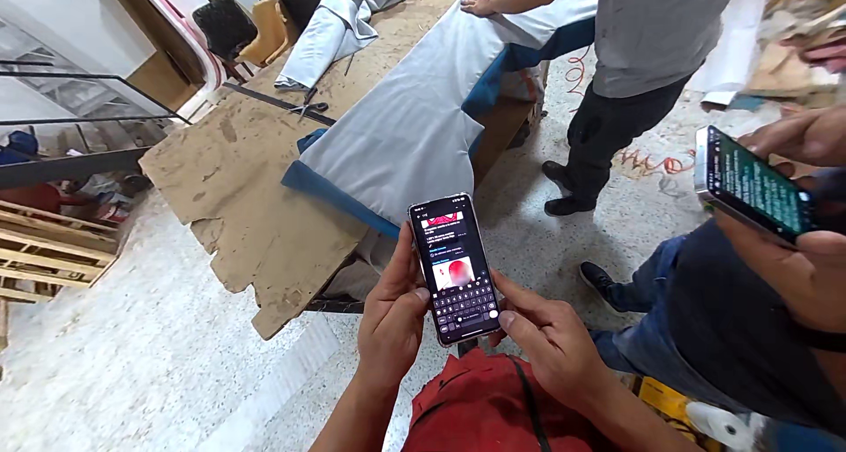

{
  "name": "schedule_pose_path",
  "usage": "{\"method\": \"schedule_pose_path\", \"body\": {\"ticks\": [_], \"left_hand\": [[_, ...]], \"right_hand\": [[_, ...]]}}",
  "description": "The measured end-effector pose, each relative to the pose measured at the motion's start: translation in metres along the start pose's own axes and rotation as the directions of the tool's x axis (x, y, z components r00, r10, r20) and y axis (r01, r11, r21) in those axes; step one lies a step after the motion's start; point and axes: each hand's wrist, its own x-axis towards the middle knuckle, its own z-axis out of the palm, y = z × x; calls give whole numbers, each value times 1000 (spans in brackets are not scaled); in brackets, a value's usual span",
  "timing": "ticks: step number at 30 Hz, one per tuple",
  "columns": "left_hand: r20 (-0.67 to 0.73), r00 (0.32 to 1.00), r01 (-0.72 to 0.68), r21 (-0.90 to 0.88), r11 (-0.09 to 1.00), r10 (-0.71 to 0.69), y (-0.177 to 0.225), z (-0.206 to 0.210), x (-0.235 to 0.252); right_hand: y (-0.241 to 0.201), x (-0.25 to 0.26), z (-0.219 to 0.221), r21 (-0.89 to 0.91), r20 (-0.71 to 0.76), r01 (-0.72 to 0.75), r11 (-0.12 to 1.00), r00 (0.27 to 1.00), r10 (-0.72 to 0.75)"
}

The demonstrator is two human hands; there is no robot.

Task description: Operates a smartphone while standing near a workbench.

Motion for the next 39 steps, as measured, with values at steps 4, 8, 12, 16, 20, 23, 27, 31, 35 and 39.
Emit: {"method": "schedule_pose_path", "body": {"ticks": [4,8,12,16,20,23,27,31,35,39], "left_hand": [[-12,1000,8,-10,1000,-8,-2,1,1],[-7,1000,16,66,998,-15,3,-5,1],[9,1000,-7,11,1000,7,-6,0,8],[-15,1000,-27,-12,1000,26,-7,-2,5],[-5,1000,-19,-54,998,19,-7,-1,6],[-34,999,-25,-39,999,23,-3,-4,7],[-145,989,-14,104,994,29,5,-5,9],[-260,963,-11,221,975,70,11,-3,16],[-295,949,-25,278,960,110,17,-3,20],[-285,953,-23,270,963,102,18,-1,21]], "right_hand": [[1,0,-1,6,1,-4,1000,1000,4],[-2,3,6,2,-5,-22,1000,1000,22],[-7,4,-3,2,7,-22,1000,1000,22],[-3,3,0,-6,1,7,1000,1000,-7],[3,0,-2,-75,23,51,996,999,-50],[6,-3,-1,-140,110,76,987,992,-61],[4,-5,1,-165,163,19,986,987,8],[0,-4,-4,-153,196,3,988,980,27],[3,-4,-4,-151,201,13,988,979,17],[3,-3,-5,-142,211,14,990,977,16]]}}
